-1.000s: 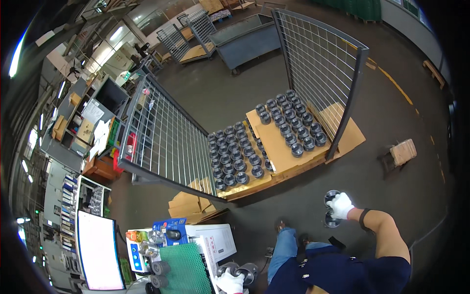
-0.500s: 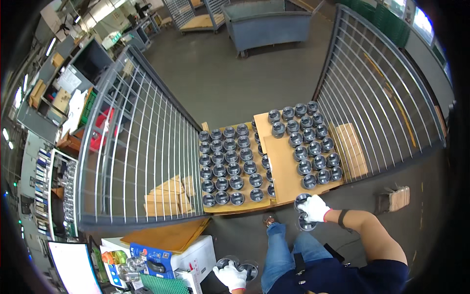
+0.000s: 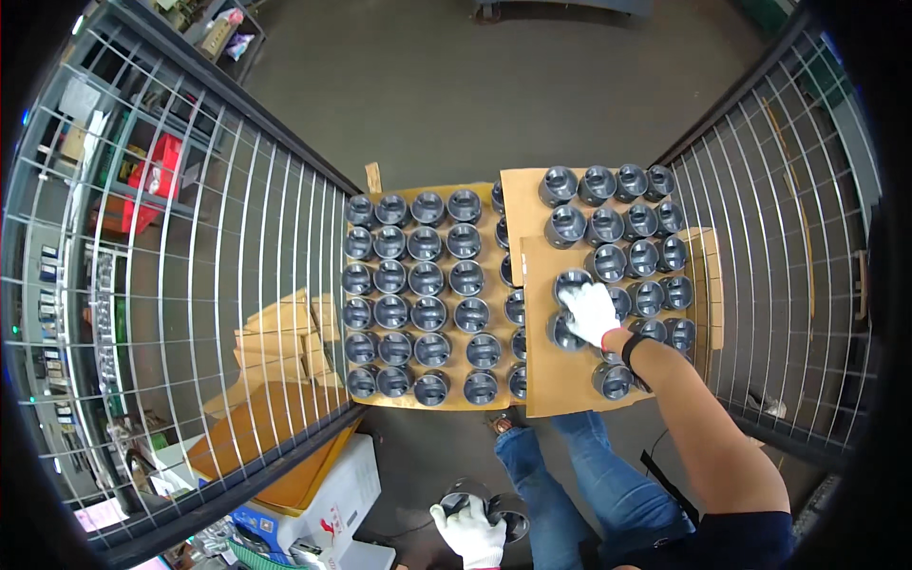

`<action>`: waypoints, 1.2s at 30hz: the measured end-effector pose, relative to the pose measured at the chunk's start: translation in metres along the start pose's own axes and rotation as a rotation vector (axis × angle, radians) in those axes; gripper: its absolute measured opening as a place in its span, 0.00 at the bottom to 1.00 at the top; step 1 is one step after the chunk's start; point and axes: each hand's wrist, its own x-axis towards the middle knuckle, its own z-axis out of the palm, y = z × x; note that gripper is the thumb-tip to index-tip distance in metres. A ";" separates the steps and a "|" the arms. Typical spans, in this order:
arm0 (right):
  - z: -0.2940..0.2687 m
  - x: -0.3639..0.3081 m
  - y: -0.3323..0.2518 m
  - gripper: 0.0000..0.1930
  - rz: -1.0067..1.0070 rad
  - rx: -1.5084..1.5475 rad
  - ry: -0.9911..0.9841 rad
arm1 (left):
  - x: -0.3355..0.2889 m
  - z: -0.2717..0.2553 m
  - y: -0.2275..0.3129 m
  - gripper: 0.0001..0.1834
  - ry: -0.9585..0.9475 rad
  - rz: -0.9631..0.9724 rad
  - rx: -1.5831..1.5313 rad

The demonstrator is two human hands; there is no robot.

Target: Engrave serial numbers or logos onto metal components using a laser marking machine.

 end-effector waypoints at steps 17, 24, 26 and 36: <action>0.003 -0.005 0.036 0.31 0.019 0.238 0.214 | 0.146 0.108 0.139 0.30 -0.134 0.461 -0.108; 0.020 -0.050 0.041 0.20 -0.109 0.333 0.062 | 0.220 0.169 0.184 0.22 -0.065 0.628 -0.068; 0.027 -0.048 0.038 0.20 -0.115 0.313 0.053 | 0.236 0.176 0.195 0.22 -0.102 0.647 -0.043; 0.062 -0.026 0.022 0.21 -0.047 0.211 -0.012 | 0.236 0.169 0.201 0.21 -0.153 0.639 0.047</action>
